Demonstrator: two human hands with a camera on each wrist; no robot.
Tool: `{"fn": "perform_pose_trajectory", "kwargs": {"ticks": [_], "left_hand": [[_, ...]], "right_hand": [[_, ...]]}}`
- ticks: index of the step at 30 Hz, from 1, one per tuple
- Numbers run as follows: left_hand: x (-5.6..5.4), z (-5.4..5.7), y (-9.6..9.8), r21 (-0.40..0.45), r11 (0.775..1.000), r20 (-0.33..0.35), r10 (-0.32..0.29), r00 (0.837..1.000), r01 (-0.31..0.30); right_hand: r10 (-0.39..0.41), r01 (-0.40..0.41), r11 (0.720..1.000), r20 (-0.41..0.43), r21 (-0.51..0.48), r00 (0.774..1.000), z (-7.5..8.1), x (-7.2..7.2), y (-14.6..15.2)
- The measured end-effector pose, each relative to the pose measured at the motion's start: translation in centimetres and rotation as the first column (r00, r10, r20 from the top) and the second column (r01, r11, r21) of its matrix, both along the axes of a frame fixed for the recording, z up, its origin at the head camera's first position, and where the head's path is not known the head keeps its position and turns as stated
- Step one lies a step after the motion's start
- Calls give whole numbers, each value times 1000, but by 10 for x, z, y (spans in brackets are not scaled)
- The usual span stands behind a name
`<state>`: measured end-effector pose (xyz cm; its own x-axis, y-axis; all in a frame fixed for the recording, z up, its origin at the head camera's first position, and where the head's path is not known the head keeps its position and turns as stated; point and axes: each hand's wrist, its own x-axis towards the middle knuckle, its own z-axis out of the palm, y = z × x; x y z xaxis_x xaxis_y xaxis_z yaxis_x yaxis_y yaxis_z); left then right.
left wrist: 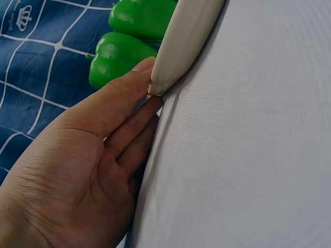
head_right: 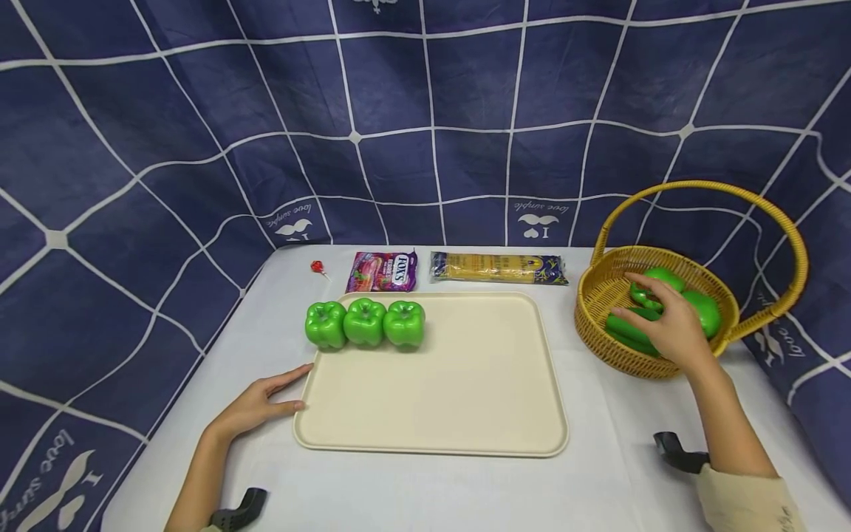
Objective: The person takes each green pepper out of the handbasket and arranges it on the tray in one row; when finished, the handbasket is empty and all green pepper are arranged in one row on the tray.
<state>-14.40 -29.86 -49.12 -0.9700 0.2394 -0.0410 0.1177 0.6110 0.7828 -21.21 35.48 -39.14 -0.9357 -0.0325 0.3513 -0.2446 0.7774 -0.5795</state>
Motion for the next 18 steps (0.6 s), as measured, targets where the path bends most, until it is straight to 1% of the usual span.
{"fn": "perform_pose_trajectory", "kwargs": {"ticks": [2, 4, 6, 8, 12, 14, 16, 18], "left_hand": [[0, 0, 0, -1, 1000, 2, 0, 1000, 0], [0, 0, 1, 0, 1000, 5, 1, 1000, -1], [0, 0, 1, 0, 1000, 7, 2, 1000, -2], [0, 0, 1, -2, 1000, 7, 3, 1000, -3], [0, 0, 2, -5, 1000, 7, 7, 1000, -7], [1, 1, 2, -5, 1000, 10, 10, 1000, -10], [1, 1, 2, -7, 1000, 11, 12, 1000, -12], [1, 1, 3, -8, 1000, 16, 18, 1000, -18]], "right_hand": [[-26, 26, 999, 18, -24, 1000, -4, 2, 11], [-40, 41, 999, 45, -23, 998, -8, 3, 20], [-41, 41, 999, 85, -5, 996, -12, 3, 28], [-41, 37, 999, 143, 27, 989, -15, 2, 36], [-44, 14, 994, 291, 104, 956, -20, 0, 48], [-40, -5, 992, 344, 128, 938, -21, -2, 52], [-31, -26, 988, 369, 149, 929, -22, -3, 54], [-11, -54, 985, 374, 163, 927, -23, -5, 56]]}}
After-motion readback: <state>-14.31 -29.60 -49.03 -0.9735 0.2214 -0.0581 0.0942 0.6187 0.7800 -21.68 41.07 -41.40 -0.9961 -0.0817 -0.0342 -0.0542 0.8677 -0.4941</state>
